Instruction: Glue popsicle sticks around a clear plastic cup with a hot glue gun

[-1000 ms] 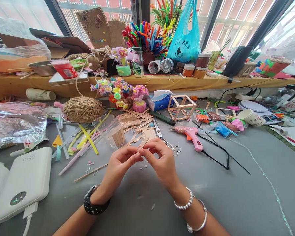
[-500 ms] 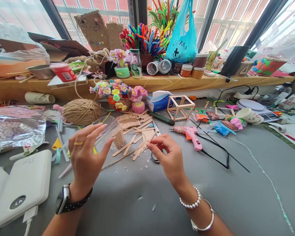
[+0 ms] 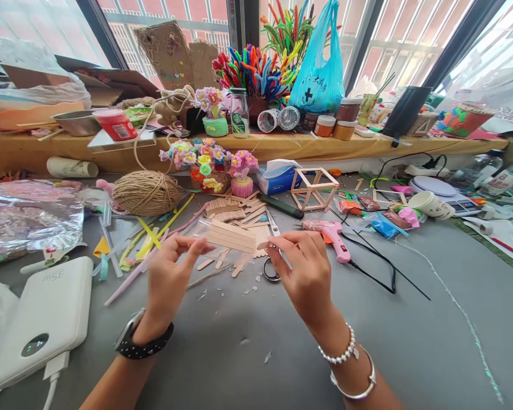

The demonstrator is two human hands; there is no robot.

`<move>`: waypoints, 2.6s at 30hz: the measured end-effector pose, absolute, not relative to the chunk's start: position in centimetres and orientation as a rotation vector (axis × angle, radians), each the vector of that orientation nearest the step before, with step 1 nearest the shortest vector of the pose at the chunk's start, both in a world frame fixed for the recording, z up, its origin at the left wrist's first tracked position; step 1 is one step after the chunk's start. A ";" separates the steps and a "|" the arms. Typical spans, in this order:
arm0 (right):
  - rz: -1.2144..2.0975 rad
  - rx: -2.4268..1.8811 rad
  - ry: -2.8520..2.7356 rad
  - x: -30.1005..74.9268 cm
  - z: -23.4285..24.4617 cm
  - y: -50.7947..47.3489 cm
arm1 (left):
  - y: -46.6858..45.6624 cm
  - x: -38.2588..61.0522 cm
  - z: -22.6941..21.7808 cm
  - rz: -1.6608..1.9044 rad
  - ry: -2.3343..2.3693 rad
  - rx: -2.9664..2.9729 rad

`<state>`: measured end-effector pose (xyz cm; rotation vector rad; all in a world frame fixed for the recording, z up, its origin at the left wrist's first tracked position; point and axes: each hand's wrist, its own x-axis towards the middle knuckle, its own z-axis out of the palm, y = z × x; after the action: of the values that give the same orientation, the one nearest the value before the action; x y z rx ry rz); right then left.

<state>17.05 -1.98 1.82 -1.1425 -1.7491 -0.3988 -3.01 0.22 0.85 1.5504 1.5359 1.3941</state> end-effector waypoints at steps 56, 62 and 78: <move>0.013 -1.139 -1.966 16.6 2.7 -3.1 | 1.1 -3.2 0.5 1.184 1.649 1.558; 0.125 -1.147 -2.016 16.0 2.5 -3.4 | -0.3 -3.7 2.4 1.359 1.056 1.924; 0.205 -1.085 -2.082 15.6 2.2 -3.8 | -0.3 -3.7 2.4 1.197 0.837 1.781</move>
<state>15.55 -3.80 2.23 -1.0852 -2.0824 0.2047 -3.65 -0.30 2.40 1.7807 0.8373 1.1972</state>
